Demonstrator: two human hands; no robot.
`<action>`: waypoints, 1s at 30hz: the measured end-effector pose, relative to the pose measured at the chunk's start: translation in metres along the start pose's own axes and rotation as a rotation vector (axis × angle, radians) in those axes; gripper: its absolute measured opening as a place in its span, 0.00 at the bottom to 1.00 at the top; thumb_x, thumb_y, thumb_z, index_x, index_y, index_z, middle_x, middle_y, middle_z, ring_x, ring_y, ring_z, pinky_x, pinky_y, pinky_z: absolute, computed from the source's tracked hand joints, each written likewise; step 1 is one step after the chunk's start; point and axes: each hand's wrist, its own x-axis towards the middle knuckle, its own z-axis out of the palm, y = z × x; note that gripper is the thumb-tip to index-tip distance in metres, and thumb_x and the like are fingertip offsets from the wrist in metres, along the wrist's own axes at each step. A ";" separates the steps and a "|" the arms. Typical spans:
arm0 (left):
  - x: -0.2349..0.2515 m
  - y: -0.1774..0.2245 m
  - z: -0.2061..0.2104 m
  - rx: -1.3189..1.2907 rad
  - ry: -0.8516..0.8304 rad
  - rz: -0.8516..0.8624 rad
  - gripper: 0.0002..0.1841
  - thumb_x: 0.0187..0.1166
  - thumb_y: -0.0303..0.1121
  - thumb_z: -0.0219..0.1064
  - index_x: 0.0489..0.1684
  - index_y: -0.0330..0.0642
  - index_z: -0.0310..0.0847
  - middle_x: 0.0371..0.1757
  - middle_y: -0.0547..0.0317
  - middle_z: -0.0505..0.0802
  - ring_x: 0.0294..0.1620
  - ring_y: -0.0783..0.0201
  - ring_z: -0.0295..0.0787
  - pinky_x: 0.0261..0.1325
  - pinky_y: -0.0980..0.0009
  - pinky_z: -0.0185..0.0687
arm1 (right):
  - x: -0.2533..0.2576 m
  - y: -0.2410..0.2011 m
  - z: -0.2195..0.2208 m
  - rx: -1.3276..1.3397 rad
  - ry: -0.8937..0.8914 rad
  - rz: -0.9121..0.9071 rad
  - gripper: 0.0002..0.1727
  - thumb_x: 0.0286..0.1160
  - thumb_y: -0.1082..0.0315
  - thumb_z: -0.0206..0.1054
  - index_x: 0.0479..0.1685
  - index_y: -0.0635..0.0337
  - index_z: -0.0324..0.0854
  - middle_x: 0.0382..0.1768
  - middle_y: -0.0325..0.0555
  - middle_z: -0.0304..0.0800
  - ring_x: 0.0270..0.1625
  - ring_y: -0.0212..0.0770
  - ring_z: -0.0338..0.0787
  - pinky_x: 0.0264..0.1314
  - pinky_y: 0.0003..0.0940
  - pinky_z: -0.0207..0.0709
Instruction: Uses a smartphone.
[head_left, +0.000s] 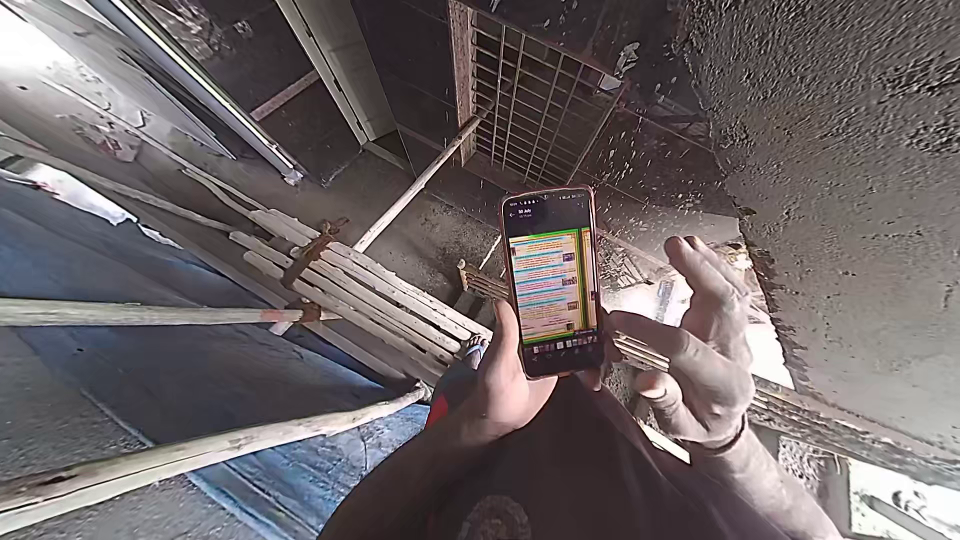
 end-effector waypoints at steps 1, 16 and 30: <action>0.000 0.000 0.001 -0.005 0.002 0.006 0.32 0.86 0.62 0.51 0.78 0.50 0.74 0.70 0.49 0.87 0.72 0.54 0.84 0.73 0.50 0.79 | -0.002 0.000 0.001 0.009 -0.014 0.003 0.28 0.84 0.33 0.50 0.57 0.36 0.90 0.88 0.48 0.65 0.94 0.57 0.50 0.93 0.61 0.46; -0.002 -0.001 0.004 -0.026 0.005 0.017 0.31 0.86 0.61 0.52 0.77 0.48 0.74 0.70 0.50 0.87 0.73 0.55 0.83 0.77 0.50 0.76 | -0.005 -0.007 0.008 0.071 -0.065 -0.016 0.26 0.85 0.35 0.51 0.58 0.35 0.90 0.88 0.48 0.65 0.94 0.56 0.50 0.94 0.59 0.47; -0.002 -0.003 0.005 -0.019 0.011 0.025 0.31 0.87 0.60 0.51 0.77 0.47 0.74 0.69 0.50 0.88 0.73 0.55 0.83 0.77 0.51 0.76 | -0.004 -0.006 0.008 0.088 -0.090 -0.022 0.25 0.85 0.35 0.53 0.61 0.35 0.89 0.88 0.50 0.65 0.94 0.58 0.51 0.93 0.58 0.49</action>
